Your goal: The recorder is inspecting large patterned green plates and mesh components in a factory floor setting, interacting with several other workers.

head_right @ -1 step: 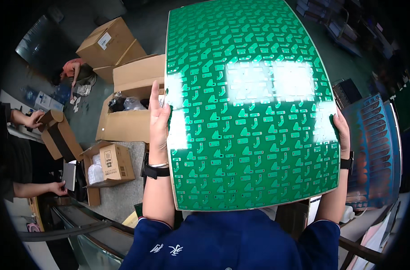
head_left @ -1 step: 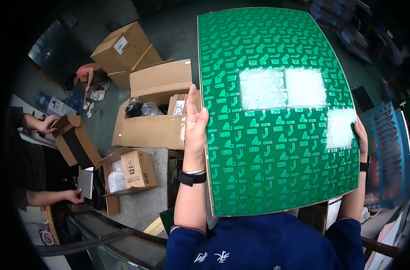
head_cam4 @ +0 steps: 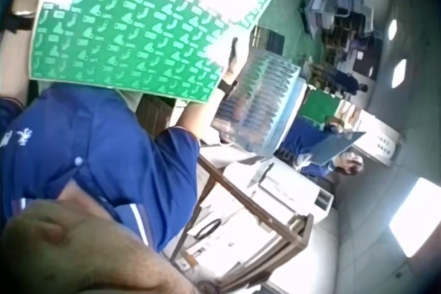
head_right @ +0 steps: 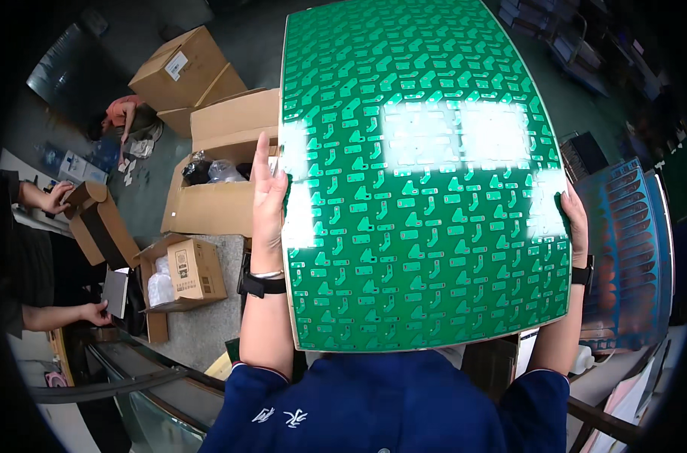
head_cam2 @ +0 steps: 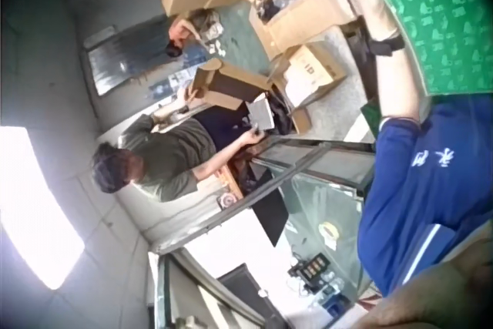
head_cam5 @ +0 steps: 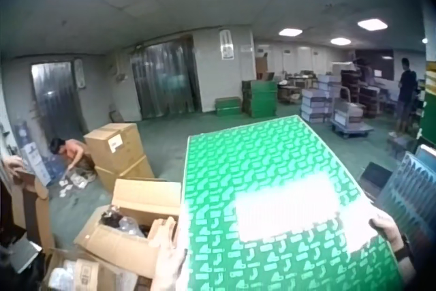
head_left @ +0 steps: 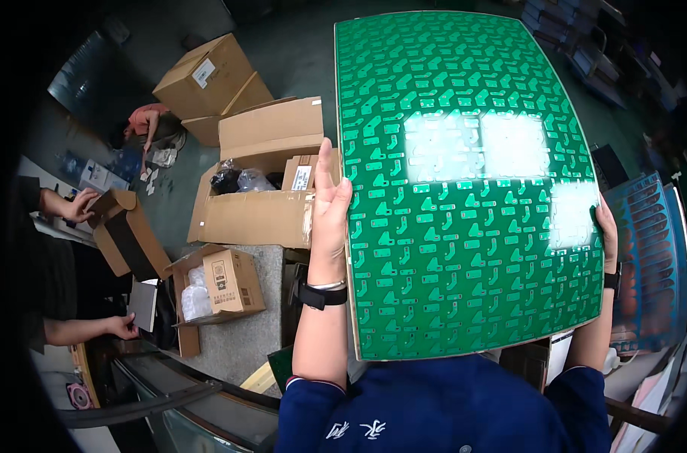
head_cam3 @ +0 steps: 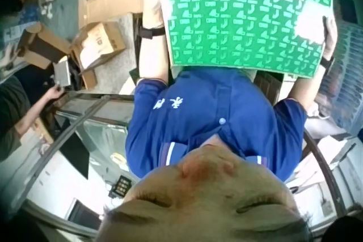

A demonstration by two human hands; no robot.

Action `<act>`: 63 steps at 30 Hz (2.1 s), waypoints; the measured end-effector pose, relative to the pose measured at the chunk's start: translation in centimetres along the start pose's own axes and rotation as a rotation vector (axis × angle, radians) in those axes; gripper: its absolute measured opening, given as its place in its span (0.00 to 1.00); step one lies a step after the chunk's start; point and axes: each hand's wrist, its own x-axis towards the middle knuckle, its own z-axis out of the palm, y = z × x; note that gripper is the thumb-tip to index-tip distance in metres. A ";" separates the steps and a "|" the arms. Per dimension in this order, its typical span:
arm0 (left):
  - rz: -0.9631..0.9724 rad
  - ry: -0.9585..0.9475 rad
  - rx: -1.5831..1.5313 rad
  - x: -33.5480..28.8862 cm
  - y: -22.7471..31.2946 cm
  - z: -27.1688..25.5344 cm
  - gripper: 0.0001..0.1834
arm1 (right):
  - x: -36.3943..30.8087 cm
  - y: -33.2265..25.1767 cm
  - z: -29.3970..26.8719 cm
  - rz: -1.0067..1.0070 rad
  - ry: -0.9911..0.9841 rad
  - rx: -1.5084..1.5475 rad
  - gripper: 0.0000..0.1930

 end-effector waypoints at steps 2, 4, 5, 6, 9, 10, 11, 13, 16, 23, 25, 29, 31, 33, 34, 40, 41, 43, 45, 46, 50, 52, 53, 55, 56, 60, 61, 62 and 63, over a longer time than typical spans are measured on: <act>-0.038 -0.005 -0.039 0.0 -0.4 0.1 0.36 | -0.3 0.4 -0.1 -0.030 0.025 0.019 0.33; -0.043 -0.015 -0.008 -0.1 -0.7 0.0 0.36 | -0.4 0.9 -0.8 -0.032 0.047 0.004 0.33; -0.084 0.051 -0.013 -0.2 -0.6 0.2 0.36 | -0.5 1.1 -1.1 -0.035 0.073 -0.014 0.32; -0.126 0.116 -0.017 -0.2 -0.7 0.4 0.36 | -0.6 1.1 -1.2 -0.033 0.077 -0.016 0.32; -0.289 0.154 -0.207 -0.6 -1.5 -0.4 0.29 | -0.6 0.9 -0.2 -0.035 0.028 0.022 0.32; -0.360 0.105 -0.298 -0.6 -1.5 -0.7 0.27 | -0.5 0.9 -0.2 -0.036 0.041 0.012 0.32; -0.364 0.106 -0.298 -0.7 -1.6 -0.7 0.27 | -0.4 0.9 -0.1 -0.037 0.055 0.002 0.32; -0.376 0.083 -0.305 -0.7 -1.9 -0.7 0.23 | -0.5 0.8 -0.1 -0.036 0.058 -0.013 0.32; -0.370 0.094 -0.258 -0.5 -2.3 -0.2 0.17 | -0.5 0.5 0.0 -0.055 0.070 -0.048 0.32; -0.366 0.219 -0.096 -0.7 -2.9 -1.0 0.14 | 0.0 1.1 -1.3 -0.057 0.092 -0.055 0.31; -0.377 0.198 -0.120 -0.8 -3.2 -1.9 0.14 | 0.3 0.8 -0.7 -0.048 0.074 -0.021 0.31; -0.405 0.217 -0.103 -0.9 -3.4 -1.7 0.14 | 0.3 0.7 -0.4 -0.036 0.066 0.020 0.30; -0.410 0.250 -0.092 -1.0 -3.5 -1.2 0.16 | 0.5 0.7 -0.1 -0.036 0.052 0.050 0.30; -0.435 0.248 -0.121 -1.1 -3.7 -0.3 0.17 | 0.3 0.5 0.1 -0.037 0.074 0.059 0.30; -0.438 0.254 -0.119 -1.1 -4.0 -0.1 0.17 | 0.2 0.3 -0.1 -0.031 0.083 0.056 0.31; -0.432 0.203 0.012 -1.4 -3.9 -3.3 0.15 | 0.7 0.4 1.3 -0.022 0.042 0.081 0.30; -0.448 0.187 0.012 -1.4 -4.0 -3.5 0.14 | 0.6 0.4 1.3 -0.019 0.041 0.082 0.30; -0.456 0.164 -0.009 -1.4 -4.9 -4.0 0.13 | 0.2 0.3 1.0 -0.020 0.029 0.041 0.30; -0.458 0.161 -0.033 -1.6 -5.2 -4.1 0.12 | 0.0 0.6 0.9 -0.021 0.023 0.045 0.30; -0.435 0.208 -0.026 -1.7 -5.2 -3.2 0.11 | -0.2 0.6 1.0 -0.022 0.028 0.059 0.30; -0.284 0.328 0.115 -2.2 -5.9 -3.7 0.11 | -0.5 0.9 1.3 0.014 0.001 0.006 0.32; -0.248 0.423 0.132 -2.2 -6.0 -2.9 0.12 | -0.6 1.0 0.8 0.052 -0.021 -0.022 0.32; -0.225 0.424 0.130 -2.3 -5.9 -2.6 0.12 | -0.8 1.1 0.7 0.058 -0.034 -0.013 0.33; -0.189 0.423 0.120 -2.3 -5.7 -1.9 0.12 | -1.1 1.6 0.2 0.072 -0.033 -0.038 0.33; -0.170 0.424 0.116 -2.4 -5.5 -2.0 0.12 | -1.1 1.8 0.0 0.074 -0.030 -0.052 0.33; -0.096 0.413 0.179 -3.0 -6.6 -3.7 0.14 | -1.0 2.6 -0.4 0.083 -0.017 -0.043 0.33; -0.075 0.427 0.176 -2.9 -6.7 -3.4 0.13 | -1.1 2.5 -0.4 0.083 -0.004 -0.051 0.33; -0.058 0.431 0.175 -3.0 -6.6 -3.2 0.13 | -1.1 2.7 -0.5 0.085 0.006 -0.053 0.32; -0.065 0.439 0.158 -3.0 -6.5 -3.1 0.12 | -1.0 3.0 -0.8 0.096 0.007 -0.028 0.32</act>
